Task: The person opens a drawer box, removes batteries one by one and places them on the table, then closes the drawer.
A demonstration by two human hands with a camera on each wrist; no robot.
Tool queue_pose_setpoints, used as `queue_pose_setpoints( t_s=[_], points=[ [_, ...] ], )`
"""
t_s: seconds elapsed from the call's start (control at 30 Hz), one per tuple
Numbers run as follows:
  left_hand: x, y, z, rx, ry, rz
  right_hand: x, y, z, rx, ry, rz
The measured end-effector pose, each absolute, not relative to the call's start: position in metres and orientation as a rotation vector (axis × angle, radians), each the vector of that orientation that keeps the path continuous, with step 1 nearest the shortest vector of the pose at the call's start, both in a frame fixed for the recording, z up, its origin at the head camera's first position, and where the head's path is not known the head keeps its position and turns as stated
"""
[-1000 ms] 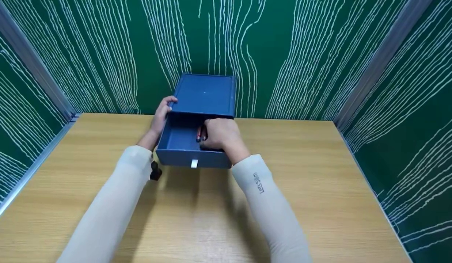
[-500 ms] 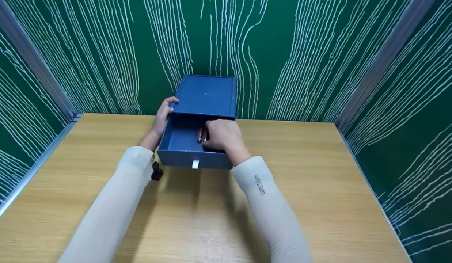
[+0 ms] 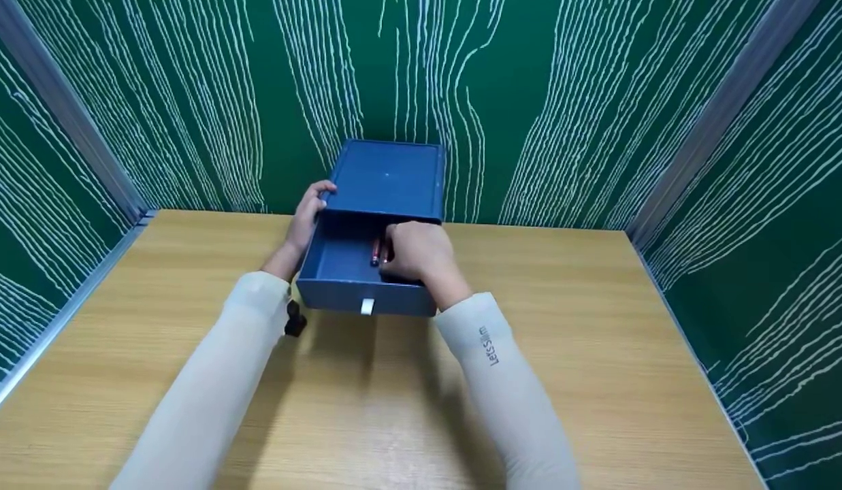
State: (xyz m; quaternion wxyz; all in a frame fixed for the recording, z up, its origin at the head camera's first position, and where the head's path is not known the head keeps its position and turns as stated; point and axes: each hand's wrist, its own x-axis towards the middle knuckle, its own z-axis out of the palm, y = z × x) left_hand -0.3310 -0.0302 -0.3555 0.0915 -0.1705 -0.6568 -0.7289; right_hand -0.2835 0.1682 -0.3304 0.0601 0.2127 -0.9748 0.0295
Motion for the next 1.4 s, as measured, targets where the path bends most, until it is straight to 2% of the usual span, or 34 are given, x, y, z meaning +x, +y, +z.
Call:
queue_pose_setpoints(
  t_s=[1.4],
  points=[
    [-0.3251,-0.0299,-0.3534,-0.49,-1.991,-2.176,-0.2759,0.1687,-0.3265,0.624,-2.88,0.396]
  ],
)
